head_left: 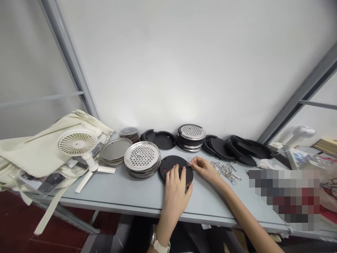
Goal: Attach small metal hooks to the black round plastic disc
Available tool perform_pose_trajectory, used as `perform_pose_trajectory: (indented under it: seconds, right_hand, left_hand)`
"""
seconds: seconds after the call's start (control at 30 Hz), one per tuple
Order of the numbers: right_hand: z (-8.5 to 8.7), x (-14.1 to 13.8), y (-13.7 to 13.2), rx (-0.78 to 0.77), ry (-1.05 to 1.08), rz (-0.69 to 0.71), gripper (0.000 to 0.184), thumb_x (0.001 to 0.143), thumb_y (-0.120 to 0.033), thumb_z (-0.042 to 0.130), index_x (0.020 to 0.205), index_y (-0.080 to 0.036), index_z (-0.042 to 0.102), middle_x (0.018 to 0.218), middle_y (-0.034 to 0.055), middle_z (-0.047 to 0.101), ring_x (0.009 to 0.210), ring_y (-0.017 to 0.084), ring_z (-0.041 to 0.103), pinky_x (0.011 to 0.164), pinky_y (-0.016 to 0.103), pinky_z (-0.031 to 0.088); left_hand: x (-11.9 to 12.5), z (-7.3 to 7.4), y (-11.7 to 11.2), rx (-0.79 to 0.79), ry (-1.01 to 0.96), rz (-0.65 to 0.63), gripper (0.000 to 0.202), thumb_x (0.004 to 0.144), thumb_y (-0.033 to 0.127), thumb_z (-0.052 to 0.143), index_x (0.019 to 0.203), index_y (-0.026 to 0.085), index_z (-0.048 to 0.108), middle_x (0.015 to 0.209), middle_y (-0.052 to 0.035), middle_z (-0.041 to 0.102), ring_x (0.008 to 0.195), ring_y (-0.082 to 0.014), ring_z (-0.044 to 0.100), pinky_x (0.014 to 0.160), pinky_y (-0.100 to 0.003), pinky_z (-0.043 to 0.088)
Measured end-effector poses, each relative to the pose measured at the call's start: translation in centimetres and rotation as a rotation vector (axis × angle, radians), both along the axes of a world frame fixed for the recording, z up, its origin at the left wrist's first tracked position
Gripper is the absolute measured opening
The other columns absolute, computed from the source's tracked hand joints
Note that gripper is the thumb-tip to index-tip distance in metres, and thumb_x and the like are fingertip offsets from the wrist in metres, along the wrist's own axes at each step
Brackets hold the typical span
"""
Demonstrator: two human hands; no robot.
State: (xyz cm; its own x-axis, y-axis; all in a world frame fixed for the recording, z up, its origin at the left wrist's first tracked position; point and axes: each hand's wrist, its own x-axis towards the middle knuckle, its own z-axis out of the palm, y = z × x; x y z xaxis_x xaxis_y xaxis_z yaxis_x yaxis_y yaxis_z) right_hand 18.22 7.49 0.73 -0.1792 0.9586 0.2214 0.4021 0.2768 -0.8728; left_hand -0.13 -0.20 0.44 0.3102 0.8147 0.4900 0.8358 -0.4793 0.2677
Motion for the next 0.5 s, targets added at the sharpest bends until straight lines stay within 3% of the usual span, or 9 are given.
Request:
perform_pose_trajectory:
  seconds: [0.2,0.5]
  right_hand:
    - [0.27,-0.39,-0.06,0.029,-0.003,0.008,0.039,0.084,-0.056,0.056,0.096,-0.019,0.059,0.066,-0.0008,0.056,0.062,0.016,0.053,0.063,0.030,0.045]
    - [0.00,-0.48,-0.04,0.030,-0.028,0.035,0.033,0.088,-0.051,0.053,0.091,-0.019,0.057,0.063,-0.0028,0.051,0.058,0.014,0.048,0.058,0.028,0.040]
  left_hand:
    - [0.00,-0.02,0.02,0.022,-0.006,-0.005,0.050,0.090,0.032,0.052,0.136,0.014,0.044,0.139,-0.0182,0.044,0.128,-0.0314,0.041,0.104,-0.049,0.036]
    - [0.01,-0.08,0.02,-0.003,0.000,-0.005,0.052,0.089,0.032,0.054,0.137,0.014,0.043,0.139,-0.0177,0.044,0.129,-0.0305,0.040,0.106,-0.048,0.034]
